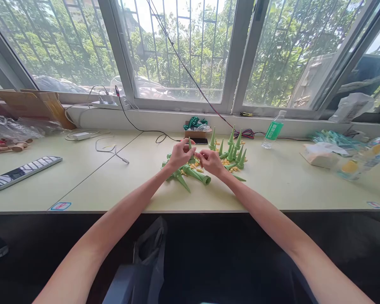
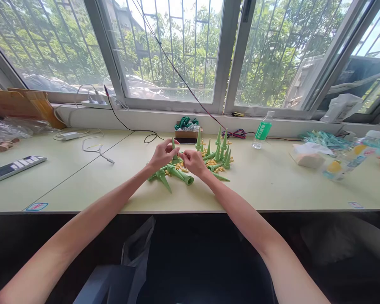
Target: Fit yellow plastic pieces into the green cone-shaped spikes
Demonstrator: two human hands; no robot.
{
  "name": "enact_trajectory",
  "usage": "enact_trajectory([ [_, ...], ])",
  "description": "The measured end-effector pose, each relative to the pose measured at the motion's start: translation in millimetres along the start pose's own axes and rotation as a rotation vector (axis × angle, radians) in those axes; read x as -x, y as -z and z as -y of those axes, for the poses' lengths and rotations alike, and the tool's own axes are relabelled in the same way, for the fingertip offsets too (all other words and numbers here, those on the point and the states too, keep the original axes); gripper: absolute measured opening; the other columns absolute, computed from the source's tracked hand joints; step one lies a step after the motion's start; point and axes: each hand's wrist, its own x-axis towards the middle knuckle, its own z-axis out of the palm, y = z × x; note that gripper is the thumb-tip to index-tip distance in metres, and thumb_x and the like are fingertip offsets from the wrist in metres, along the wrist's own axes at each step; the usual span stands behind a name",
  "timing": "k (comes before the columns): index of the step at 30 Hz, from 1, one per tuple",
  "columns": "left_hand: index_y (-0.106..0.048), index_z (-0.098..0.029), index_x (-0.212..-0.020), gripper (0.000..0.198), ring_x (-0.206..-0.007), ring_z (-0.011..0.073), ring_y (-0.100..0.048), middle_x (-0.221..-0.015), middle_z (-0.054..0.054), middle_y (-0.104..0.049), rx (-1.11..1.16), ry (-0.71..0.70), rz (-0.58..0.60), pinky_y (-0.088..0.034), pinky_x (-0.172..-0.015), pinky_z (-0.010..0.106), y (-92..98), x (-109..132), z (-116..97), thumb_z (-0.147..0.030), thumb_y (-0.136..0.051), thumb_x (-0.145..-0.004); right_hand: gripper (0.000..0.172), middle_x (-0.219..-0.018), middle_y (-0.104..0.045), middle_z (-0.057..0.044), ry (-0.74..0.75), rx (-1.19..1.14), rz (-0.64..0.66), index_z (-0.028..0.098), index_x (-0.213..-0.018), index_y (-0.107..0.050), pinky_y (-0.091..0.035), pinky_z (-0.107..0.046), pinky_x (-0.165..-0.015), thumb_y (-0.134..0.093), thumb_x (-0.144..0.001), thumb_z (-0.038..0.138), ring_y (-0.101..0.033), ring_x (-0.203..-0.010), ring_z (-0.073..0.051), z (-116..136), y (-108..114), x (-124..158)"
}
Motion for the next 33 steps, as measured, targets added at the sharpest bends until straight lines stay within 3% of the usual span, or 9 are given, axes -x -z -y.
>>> enact_trajectory([
  [10,-0.059,-0.018,-0.099,0.021,-0.053,0.0114,-0.053,-0.058,-0.003,-0.057,-0.081,-0.086,-0.025,-0.038,-0.053,0.022,-1.6,0,3,-0.030,-0.061,-0.083,0.044,-0.046,-0.057,0.002,-0.003,0.001,0.018,0.020,-0.060,-0.048,-0.040,-0.024,-0.054,-0.047,-0.095,0.046,-0.050,-0.044,-0.011,0,0,0],
  [18,-0.061,-0.019,-0.102,0.022,-0.050,0.0105,-0.048,-0.057,-0.004,-0.056,-0.137,-0.135,-0.027,-0.037,-0.054,0.022,-1.6,2,0,-0.032,-0.061,-0.084,0.062,-0.044,-0.054,0.000,-0.038,-0.017,0.052,0.020,-0.051,-0.046,-0.039,-0.024,-0.051,-0.041,-0.094,0.065,-0.049,-0.042,-0.011,-2,0,0],
  [22,-0.061,-0.020,-0.101,0.021,-0.050,0.0102,-0.046,-0.056,-0.005,-0.053,-0.126,-0.109,-0.051,-0.036,-0.053,0.022,-2.7,1,-1,-0.032,-0.061,-0.085,0.051,-0.047,-0.057,0.002,-0.094,-0.111,0.075,0.020,-0.071,-0.053,-0.037,-0.024,-0.045,-0.046,-0.091,0.066,-0.045,-0.035,-0.010,-4,-1,-1],
  [25,-0.061,-0.020,-0.099,0.018,-0.050,0.0106,-0.047,-0.056,-0.005,-0.053,-0.150,-0.098,-0.081,-0.036,-0.054,0.023,-2.9,1,0,-0.030,-0.059,-0.085,0.040,-0.053,-0.060,0.003,-0.091,-0.151,0.116,0.020,-0.088,-0.055,-0.037,-0.024,-0.046,-0.056,-0.087,0.060,-0.049,-0.039,-0.011,-6,0,-1],
  [33,-0.061,-0.019,-0.098,0.017,-0.051,0.0120,-0.051,-0.055,-0.004,-0.056,-0.171,-0.081,-0.065,-0.039,-0.057,0.024,-2.7,2,-1,-0.029,-0.058,-0.085,0.029,-0.054,-0.058,0.003,-0.013,-0.128,0.160,0.019,-0.078,-0.055,-0.037,-0.023,-0.050,-0.053,-0.088,0.046,-0.046,-0.046,-0.010,-13,-2,-1],
])
